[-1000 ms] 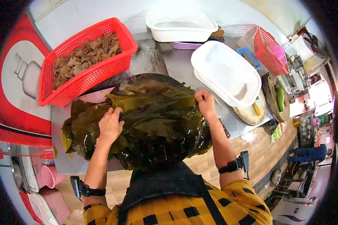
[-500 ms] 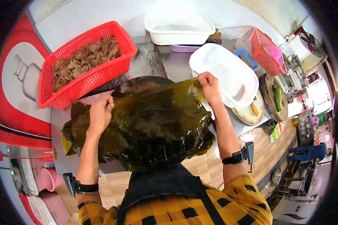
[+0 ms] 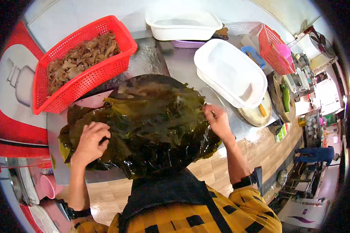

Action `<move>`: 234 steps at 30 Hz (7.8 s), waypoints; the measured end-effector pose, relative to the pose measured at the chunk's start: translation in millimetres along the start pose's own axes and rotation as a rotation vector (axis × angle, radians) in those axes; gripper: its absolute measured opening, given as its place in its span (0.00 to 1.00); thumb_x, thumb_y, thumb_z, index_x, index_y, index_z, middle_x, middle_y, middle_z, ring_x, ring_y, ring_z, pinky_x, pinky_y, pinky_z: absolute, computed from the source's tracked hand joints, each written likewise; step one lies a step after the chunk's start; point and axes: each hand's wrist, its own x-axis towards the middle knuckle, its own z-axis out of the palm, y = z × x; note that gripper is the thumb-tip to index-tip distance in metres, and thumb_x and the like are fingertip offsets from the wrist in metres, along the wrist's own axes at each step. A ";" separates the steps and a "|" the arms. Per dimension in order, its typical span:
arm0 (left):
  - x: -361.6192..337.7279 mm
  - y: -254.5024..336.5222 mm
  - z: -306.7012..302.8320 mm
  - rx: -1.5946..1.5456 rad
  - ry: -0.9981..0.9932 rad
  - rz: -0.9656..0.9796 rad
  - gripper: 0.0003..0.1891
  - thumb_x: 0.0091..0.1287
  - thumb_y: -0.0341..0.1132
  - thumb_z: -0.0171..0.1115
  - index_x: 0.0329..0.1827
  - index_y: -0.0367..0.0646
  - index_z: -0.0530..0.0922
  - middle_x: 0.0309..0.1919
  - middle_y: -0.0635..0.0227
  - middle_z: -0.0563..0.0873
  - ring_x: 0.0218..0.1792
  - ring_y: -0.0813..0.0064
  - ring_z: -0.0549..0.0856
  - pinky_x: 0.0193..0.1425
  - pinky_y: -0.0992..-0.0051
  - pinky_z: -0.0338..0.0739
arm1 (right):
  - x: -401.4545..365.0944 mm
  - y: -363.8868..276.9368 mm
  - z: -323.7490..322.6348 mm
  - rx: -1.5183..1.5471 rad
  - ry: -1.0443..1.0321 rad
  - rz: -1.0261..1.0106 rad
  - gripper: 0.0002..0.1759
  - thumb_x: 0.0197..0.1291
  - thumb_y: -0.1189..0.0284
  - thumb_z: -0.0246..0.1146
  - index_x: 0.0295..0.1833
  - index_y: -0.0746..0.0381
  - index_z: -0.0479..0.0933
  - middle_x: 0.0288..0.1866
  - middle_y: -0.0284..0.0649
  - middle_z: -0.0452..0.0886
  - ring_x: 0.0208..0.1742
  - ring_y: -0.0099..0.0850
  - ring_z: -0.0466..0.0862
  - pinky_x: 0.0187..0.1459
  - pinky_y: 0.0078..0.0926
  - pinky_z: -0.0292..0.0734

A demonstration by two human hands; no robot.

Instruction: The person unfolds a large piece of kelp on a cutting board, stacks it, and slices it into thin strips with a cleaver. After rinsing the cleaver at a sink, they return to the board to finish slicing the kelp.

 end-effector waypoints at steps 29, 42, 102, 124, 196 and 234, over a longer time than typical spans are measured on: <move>145.2 -38.7 52.1 0.153 -0.491 -0.200 0.45 0.36 0.58 0.77 0.56 0.40 0.73 0.55 0.54 0.76 0.62 0.49 0.71 0.66 0.50 0.63 | 162.7 -49.2 67.1 -0.581 -0.966 -0.270 0.53 0.35 0.45 0.75 0.67 0.58 0.64 0.61 0.44 0.74 0.66 0.43 0.67 0.63 0.50 0.59; 131.0 -64.3 68.7 -0.133 -0.594 -0.298 0.36 0.38 0.49 0.78 0.49 0.33 0.80 0.45 0.48 0.84 0.50 0.53 0.83 0.54 0.60 0.76 | 151.8 -36.9 76.9 -0.611 -0.832 -0.357 0.44 0.34 0.50 0.77 0.56 0.61 0.71 0.53 0.46 0.76 0.62 0.44 0.70 0.61 0.47 0.61; 63.7 -59.9 61.4 0.564 0.139 0.118 0.10 0.51 0.29 0.58 0.38 0.42 0.74 0.30 0.66 0.71 0.34 0.66 0.78 0.36 0.65 0.73 | 104.1 -47.8 97.4 -0.636 -0.240 -0.841 0.34 0.56 0.66 0.54 0.71 0.42 0.64 0.48 0.42 0.73 0.44 0.36 0.75 0.41 0.32 0.74; -33.4 -129.9 11.1 0.471 -0.212 -0.106 0.26 0.37 0.41 0.77 0.42 0.47 0.80 0.37 0.67 0.81 0.43 0.64 0.81 0.56 0.64 0.66 | 92.0 -33.4 108.1 -0.742 -0.056 -0.830 0.36 0.52 0.71 0.53 0.71 0.38 0.65 0.45 0.39 0.70 0.43 0.32 0.73 0.40 0.29 0.68; 132.5 26.1 82.8 0.292 -0.266 -0.043 0.49 0.51 0.53 0.71 0.76 0.64 0.53 0.66 0.58 0.66 0.62 0.51 0.67 0.55 0.47 0.64 | 83.3 -17.3 -16.1 -0.354 -0.139 -0.247 0.11 0.58 0.66 0.58 0.31 0.62 0.78 0.36 0.46 0.77 0.41 0.47 0.80 0.41 0.44 0.78; 126.5 21.8 92.3 0.238 -0.239 -0.046 0.48 0.53 0.48 0.72 0.75 0.72 0.51 0.69 0.66 0.64 0.63 0.49 0.67 0.56 0.37 0.65 | 108.7 13.3 79.5 -0.465 0.022 0.218 0.10 0.55 0.73 0.61 0.41 0.65 0.73 0.35 0.56 0.80 0.41 0.56 0.81 0.43 0.50 0.77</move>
